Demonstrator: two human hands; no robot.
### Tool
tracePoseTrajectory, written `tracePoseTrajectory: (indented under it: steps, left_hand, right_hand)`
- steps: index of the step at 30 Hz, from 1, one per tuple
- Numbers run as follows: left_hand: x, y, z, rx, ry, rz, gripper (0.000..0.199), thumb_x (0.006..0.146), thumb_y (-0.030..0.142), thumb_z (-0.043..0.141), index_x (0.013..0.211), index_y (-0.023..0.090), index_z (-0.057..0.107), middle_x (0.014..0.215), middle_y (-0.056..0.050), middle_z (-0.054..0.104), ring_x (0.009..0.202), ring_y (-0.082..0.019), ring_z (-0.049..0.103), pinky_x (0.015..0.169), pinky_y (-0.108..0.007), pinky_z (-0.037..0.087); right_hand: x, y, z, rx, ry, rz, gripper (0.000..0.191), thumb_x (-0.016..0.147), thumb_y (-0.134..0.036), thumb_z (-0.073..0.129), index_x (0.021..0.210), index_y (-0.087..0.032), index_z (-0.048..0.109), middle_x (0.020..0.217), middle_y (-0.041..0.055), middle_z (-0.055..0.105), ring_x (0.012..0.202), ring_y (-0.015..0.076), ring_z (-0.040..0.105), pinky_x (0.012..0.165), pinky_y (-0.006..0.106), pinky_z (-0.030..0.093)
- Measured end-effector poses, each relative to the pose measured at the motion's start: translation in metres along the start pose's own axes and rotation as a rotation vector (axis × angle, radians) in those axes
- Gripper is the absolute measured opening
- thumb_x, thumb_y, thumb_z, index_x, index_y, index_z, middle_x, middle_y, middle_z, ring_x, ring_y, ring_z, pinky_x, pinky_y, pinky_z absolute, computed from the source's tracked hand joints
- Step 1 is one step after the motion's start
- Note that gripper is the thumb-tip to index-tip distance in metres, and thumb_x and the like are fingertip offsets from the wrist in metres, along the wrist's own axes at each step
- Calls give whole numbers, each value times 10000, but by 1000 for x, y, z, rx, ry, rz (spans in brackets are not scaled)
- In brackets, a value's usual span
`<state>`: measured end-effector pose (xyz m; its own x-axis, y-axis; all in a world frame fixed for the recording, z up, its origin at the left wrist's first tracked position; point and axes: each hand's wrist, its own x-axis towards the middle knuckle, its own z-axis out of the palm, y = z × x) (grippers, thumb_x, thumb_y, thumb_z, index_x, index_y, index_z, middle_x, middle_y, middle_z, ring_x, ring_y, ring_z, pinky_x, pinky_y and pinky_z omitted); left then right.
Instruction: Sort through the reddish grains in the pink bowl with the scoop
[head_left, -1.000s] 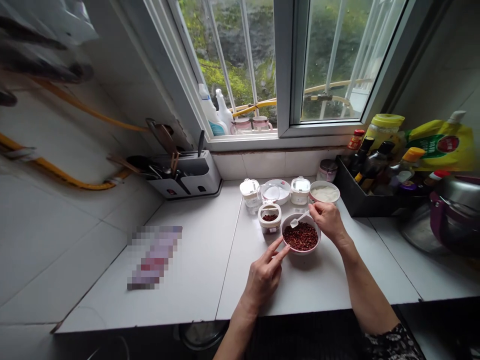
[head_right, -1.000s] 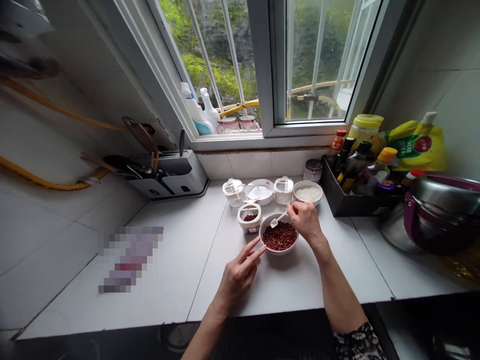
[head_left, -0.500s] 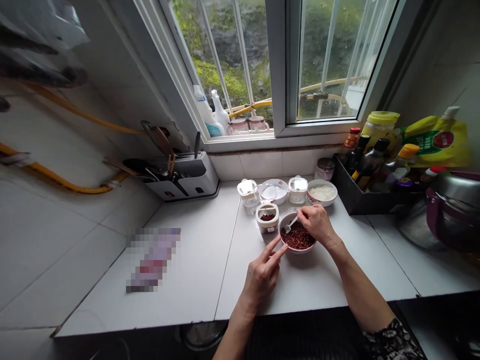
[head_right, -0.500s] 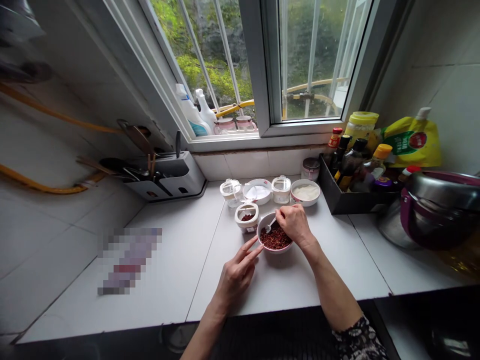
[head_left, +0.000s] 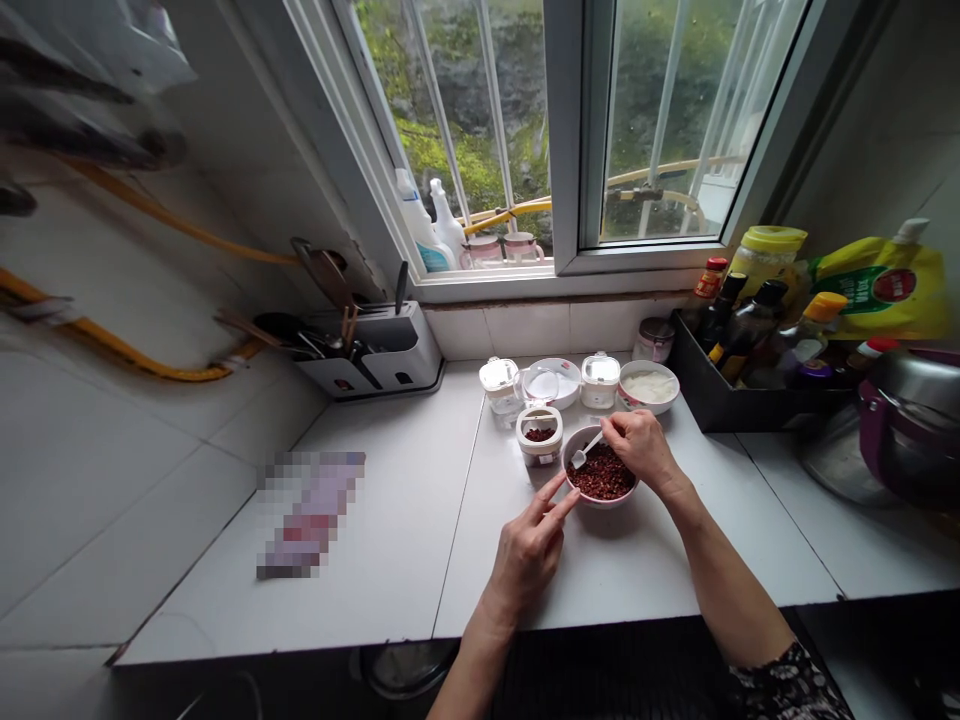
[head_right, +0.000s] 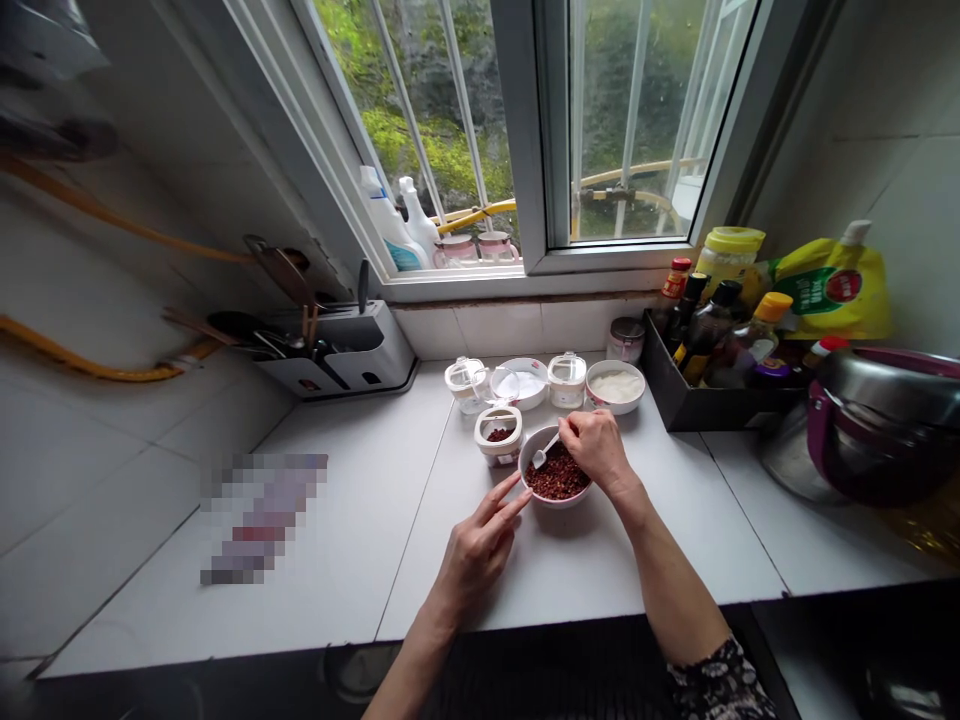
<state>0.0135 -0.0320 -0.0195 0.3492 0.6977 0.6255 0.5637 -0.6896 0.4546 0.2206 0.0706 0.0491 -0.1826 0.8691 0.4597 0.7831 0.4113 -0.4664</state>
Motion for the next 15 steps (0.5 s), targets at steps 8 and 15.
tracePoseTrajectory:
  steps: [8,15]
  left_hand:
    - [0,1,0,12,14,9,631,893,-12,412,1452,277,446,1454,-122,516,1007,-152,709,859,-262,601]
    - [-1,0,1,3,3,-7,632,895,-13,406,1451,286,447,1450,-125,518,1011,-153,707,864,-275,600]
  right_hand:
    - [0,-3,-6,116,-30,56,441,897,-376,453,487,-214,430,480,19,539,493,128,411,574,283,322]
    - [0,0,-10,200,-10,115,446,890,-396,472,486,-207,449,462,-4,488,486,119,410,508,264,303]
